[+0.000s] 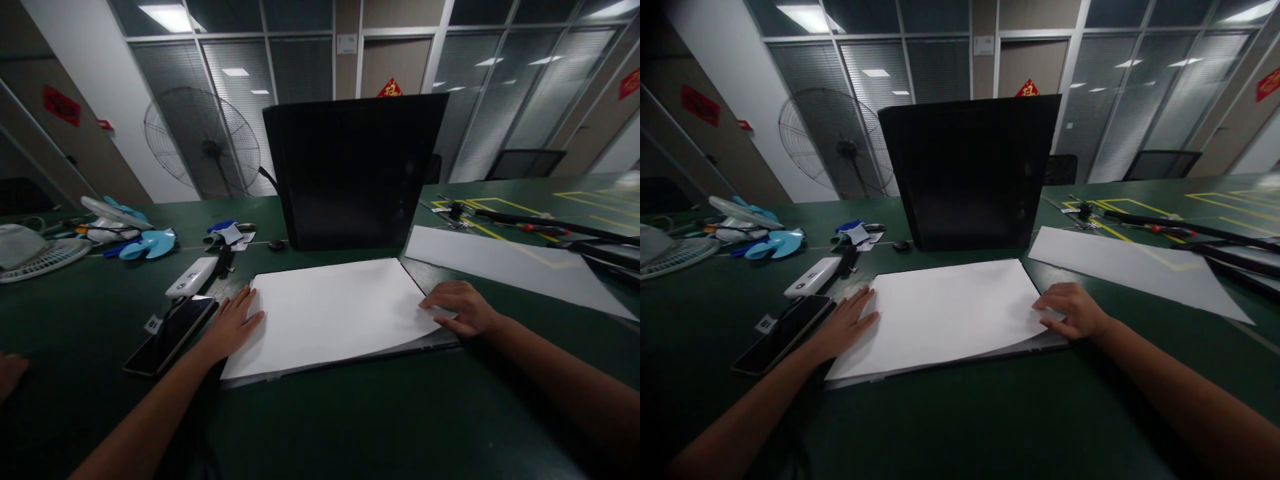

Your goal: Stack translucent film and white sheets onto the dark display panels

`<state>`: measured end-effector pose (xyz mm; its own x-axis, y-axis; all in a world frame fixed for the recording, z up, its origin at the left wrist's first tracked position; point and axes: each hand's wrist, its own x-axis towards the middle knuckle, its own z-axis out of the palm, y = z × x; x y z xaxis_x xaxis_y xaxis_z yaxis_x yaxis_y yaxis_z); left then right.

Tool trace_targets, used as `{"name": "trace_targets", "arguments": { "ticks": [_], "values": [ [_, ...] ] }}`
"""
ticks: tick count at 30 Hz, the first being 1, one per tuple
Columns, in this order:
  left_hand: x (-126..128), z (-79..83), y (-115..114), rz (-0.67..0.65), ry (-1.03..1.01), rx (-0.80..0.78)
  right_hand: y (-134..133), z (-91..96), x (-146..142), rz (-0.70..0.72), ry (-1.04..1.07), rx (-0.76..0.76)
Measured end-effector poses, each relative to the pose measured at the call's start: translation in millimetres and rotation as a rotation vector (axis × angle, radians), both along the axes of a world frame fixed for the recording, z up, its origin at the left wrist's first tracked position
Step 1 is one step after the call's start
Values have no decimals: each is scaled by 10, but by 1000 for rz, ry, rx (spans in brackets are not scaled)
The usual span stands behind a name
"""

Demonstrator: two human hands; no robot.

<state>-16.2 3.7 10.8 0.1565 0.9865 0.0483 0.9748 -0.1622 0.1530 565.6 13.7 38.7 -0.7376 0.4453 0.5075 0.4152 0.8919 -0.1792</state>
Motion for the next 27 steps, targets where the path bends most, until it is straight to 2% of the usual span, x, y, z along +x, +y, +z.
{"name": "trace_targets", "arguments": {
  "ticks": [8,14,17,21,23,27],
  "values": [
    [8,19,5,-2,-54,24,36,16,41,7,-9,-186],
    [-24,-33,54,12,-99,65,77,-78,82,46,152,-336],
    [-47,-47,72,11,-124,77,98,-128,105,-73,177,-338],
    [-52,-42,74,16,-133,49,107,-122,59,-404,100,-238],
    [-44,-40,66,15,-127,39,120,-121,14,-526,51,-203],
    [-34,-51,55,10,-113,49,175,-183,-28,-589,-70,-249]
  ]
}}
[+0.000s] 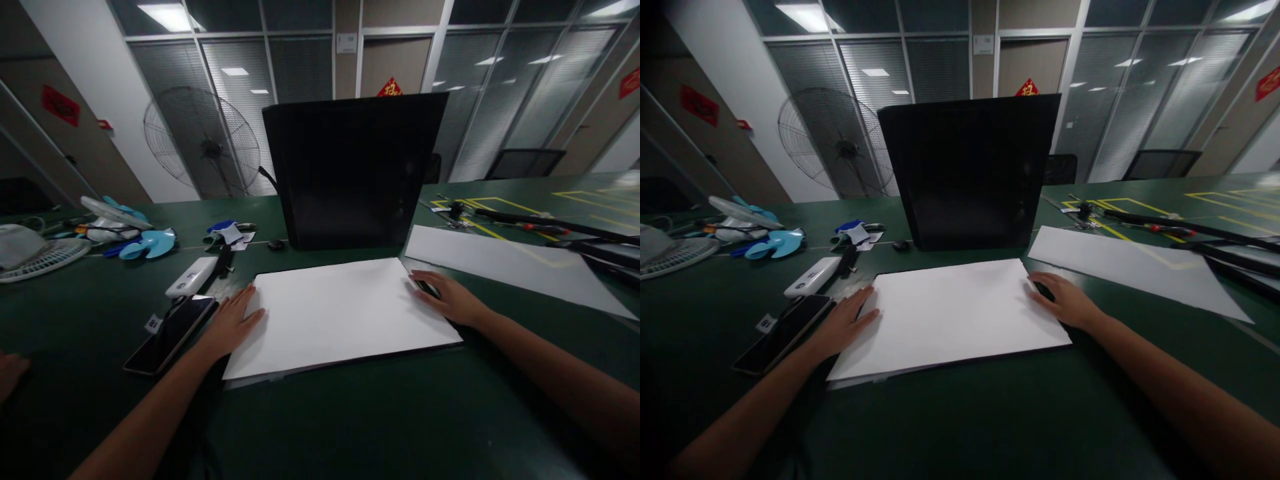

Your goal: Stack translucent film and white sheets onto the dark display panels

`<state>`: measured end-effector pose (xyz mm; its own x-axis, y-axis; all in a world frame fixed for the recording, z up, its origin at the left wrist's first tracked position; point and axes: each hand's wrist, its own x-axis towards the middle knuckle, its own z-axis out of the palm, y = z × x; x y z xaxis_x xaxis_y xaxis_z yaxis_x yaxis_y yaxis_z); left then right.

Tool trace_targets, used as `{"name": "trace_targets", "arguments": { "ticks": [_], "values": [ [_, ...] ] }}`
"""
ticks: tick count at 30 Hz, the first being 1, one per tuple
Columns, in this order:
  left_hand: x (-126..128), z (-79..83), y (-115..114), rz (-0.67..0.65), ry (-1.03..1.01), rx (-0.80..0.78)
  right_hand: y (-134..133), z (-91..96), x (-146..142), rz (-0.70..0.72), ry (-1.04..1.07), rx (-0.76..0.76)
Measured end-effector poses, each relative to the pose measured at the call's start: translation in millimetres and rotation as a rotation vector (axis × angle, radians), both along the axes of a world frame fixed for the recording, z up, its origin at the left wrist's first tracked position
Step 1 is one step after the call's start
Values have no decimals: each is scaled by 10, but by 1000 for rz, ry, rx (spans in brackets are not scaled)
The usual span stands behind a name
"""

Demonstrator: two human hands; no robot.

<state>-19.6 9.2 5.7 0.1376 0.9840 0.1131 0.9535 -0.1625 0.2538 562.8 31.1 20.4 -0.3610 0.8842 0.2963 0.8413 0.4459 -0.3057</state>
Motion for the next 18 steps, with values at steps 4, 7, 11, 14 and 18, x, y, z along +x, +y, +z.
{"name": "trace_targets", "arguments": {
  "ticks": [4,7,11,14,18],
  "values": [
    [-11,-3,5,-1,12,-14,43,-77,44,18,-57,-130],
    [-18,17,8,-8,19,-19,55,-96,76,39,-51,-150],
    [-37,41,22,-24,33,-15,68,-87,85,66,-59,-156],
    [-70,30,47,-40,42,-12,63,-67,64,72,-83,-174],
    [-114,-8,73,-59,44,17,40,-46,25,76,-98,-172]
  ]
}}
